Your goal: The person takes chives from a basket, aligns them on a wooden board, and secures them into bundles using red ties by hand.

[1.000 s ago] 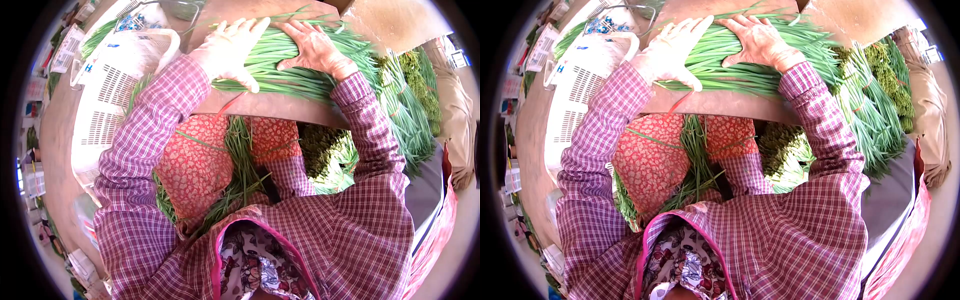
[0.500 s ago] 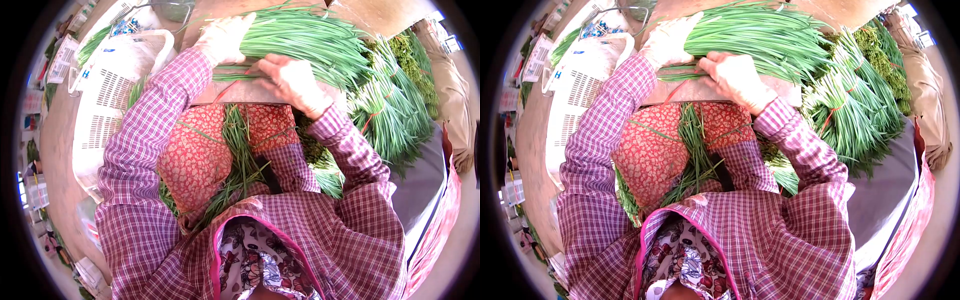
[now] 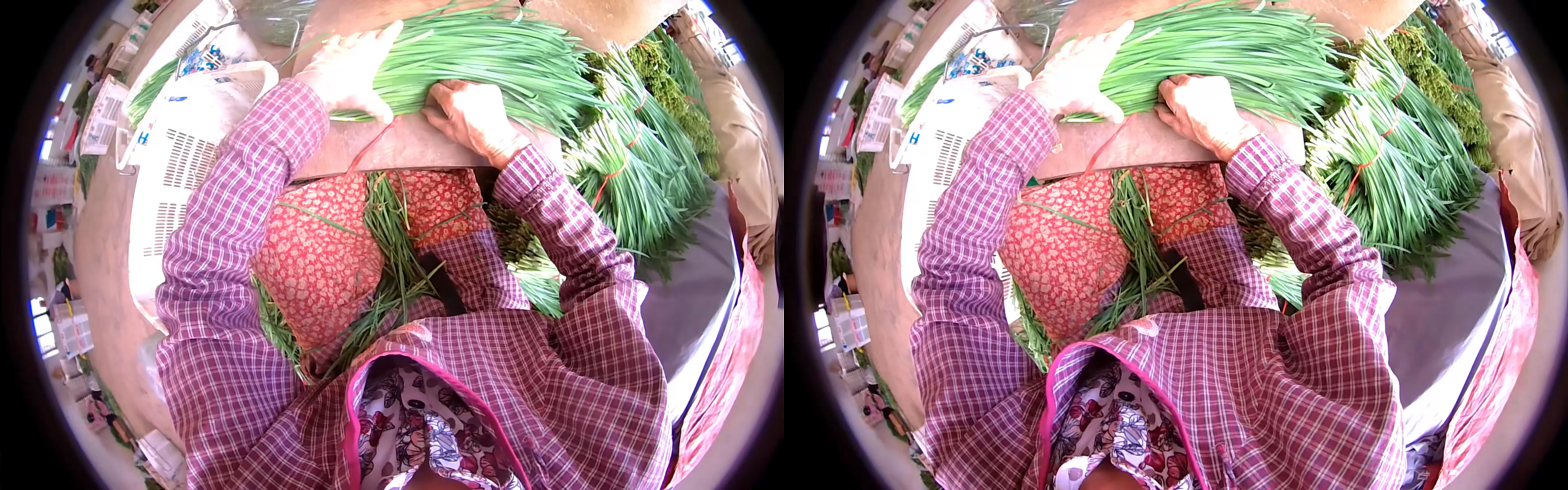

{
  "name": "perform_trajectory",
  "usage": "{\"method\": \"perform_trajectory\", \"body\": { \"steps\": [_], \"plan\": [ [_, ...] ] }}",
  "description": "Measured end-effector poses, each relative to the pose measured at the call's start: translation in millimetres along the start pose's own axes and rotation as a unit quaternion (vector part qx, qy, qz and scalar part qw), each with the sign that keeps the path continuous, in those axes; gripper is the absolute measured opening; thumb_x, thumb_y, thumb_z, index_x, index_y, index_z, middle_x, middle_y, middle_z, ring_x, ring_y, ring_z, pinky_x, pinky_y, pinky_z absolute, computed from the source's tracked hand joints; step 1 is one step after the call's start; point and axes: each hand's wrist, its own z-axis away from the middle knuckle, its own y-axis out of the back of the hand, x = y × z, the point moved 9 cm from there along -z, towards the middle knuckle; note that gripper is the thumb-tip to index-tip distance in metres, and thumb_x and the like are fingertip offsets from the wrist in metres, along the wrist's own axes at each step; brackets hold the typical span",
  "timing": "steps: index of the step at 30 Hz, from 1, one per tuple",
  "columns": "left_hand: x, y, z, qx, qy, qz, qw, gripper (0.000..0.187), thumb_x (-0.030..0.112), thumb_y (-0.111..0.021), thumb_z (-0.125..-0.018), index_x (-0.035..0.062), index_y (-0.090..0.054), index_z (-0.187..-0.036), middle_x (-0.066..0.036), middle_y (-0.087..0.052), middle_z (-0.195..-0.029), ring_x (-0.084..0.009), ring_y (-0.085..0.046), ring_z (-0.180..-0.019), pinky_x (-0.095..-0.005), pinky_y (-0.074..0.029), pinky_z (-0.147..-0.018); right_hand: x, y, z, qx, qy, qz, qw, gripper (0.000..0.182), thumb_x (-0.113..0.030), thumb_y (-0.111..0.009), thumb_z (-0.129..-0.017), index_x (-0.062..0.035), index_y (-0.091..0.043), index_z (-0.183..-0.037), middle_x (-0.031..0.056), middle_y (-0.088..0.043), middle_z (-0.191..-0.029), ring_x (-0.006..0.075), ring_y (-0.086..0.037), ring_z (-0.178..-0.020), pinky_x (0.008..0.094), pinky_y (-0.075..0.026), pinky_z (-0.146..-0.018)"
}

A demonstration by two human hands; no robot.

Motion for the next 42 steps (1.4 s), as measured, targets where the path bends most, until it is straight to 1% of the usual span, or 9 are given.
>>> {"method": "perform_trajectory", "body": {
  "steps": [5, 9, 17, 25, 33, 34, 35, 40, 42],
  "plan": [
    [14, 3, 11, 0.095, 0.013, -0.091, 0.991, 0.131, 0.032, -0.090, -0.049, 0.0140, -0.012, -0.153, -0.018, -0.049, -0.136, -0.0355, -0.044, -0.130, -0.0442, -0.031, -0.112, 5, -3, -1, -0.018, -0.027, 0.010, 0.999, 0.025, -0.030, -0.069, -0.078, -0.0075, -0.060, -0.085, 0.0093, -0.065, -0.083, 0.0270, -0.066, -0.072, 0.0387, -0.052, -0.062],
    [2, -5, 1, 0.047, 0.015, -0.073, 0.996, 0.129, 0.033, -0.090, -0.050, 0.0139, -0.013, -0.153, -0.017, -0.050, -0.135, -0.0352, -0.047, -0.126, -0.0441, -0.034, -0.110, -19, 24, -2, -0.031, -0.045, -0.032, 0.998, 0.020, -0.020, -0.066, -0.080, -0.0100, -0.061, -0.095, 0.0069, -0.060, -0.080, 0.0256, -0.065, -0.069, 0.0375, -0.052, -0.059],
    [4, -2, -2, 0.020, 0.020, -0.001, 1.000, 0.113, 0.037, -0.083, -0.060, 0.0115, -0.020, -0.151, -0.019, -0.051, -0.133, -0.0364, -0.049, -0.123, -0.0448, -0.036, -0.107, -68, -24, -19, -0.041, 0.134, -0.049, 0.989, 0.010, -0.016, -0.056, -0.081, -0.0126, -0.062, -0.087, 0.0057, -0.058, -0.103, 0.0249, -0.065, -0.083, 0.0356, -0.054, -0.060],
    [-1, -10, -4, 0.019, 0.025, -0.050, 0.998, 0.098, 0.013, -0.075, -0.068, 0.0092, -0.021, -0.150, -0.019, -0.051, -0.133, -0.0338, -0.050, -0.123, -0.0408, -0.039, -0.106, -47, 0, -22, 0.019, 0.063, -0.186, 0.980, 0.019, -0.016, -0.058, -0.087, -0.0031, -0.049, -0.098, 0.0144, -0.058, -0.077, 0.0328, -0.062, -0.074, 0.0412, -0.050, -0.063],
    [7, -6, 13, 0.162, -0.057, -0.025, 0.985, 0.115, 0.029, -0.084, -0.056, 0.0057, -0.019, -0.148, -0.016, -0.051, -0.129, -0.0309, -0.048, -0.123, -0.0421, -0.035, -0.106, -19, 32, -57, 0.096, -0.022, -0.126, 0.987, 0.022, -0.021, -0.064, -0.085, -0.0052, -0.057, -0.099, 0.0146, -0.060, -0.082, 0.0338, -0.061, -0.075, 0.0414, -0.050, -0.063],
    [14, 5, 16, 0.128, -0.012, -0.067, 0.989, 0.111, 0.029, -0.084, -0.058, 0.0045, -0.023, -0.147, -0.017, -0.050, -0.133, -0.0300, -0.045, -0.127, -0.0419, -0.033, -0.109, -13, 32, -65, 0.072, -0.036, -0.064, 0.995, 0.021, -0.023, -0.064, -0.085, -0.0080, -0.060, -0.099, 0.0115, -0.060, -0.085, 0.0300, -0.061, -0.082, 0.0402, -0.049, -0.069],
    [7, -10, 7, -0.103, 0.068, -0.045, 0.991, 0.107, 0.029, -0.084, -0.060, 0.0039, -0.027, -0.147, -0.018, -0.049, -0.134, -0.0298, -0.043, -0.130, -0.0412, -0.030, -0.112, -9, 46, -78, 0.113, 0.036, -0.047, 0.992, 0.020, -0.026, -0.064, -0.085, -0.0086, -0.061, -0.095, 0.0088, -0.060, -0.087, 0.0278, -0.059, -0.091, 0.0407, -0.047, -0.076],
    [-15, 19, 7, -0.004, 0.025, 0.193, 0.981, 0.112, 0.036, -0.086, -0.057, -0.0004, -0.029, -0.146, -0.023, -0.036, -0.147, -0.0344, -0.032, -0.139, -0.0370, -0.023, -0.117, 33, 10, -84, 0.085, -0.037, -0.198, 0.976, 0.019, -0.028, -0.062, -0.088, -0.0097, -0.062, -0.093, 0.0082, -0.060, -0.087, 0.0283, -0.058, -0.094, 0.0419, -0.044, -0.079],
    [-29, 40, -2, -0.038, 0.038, 0.129, 0.990, 0.130, 0.047, -0.086, -0.054, -0.0029, -0.014, -0.150, -0.027, -0.026, -0.152, -0.0340, -0.023, -0.143, -0.0368, -0.019, -0.118, 37, 1, -80, 0.089, -0.052, -0.196, 0.975, 0.019, -0.028, -0.061, -0.089, -0.0100, -0.062, -0.093, 0.0081, -0.060, -0.088, 0.0285, -0.059, -0.092, 0.0420, -0.044, -0.079]
  ]
}}
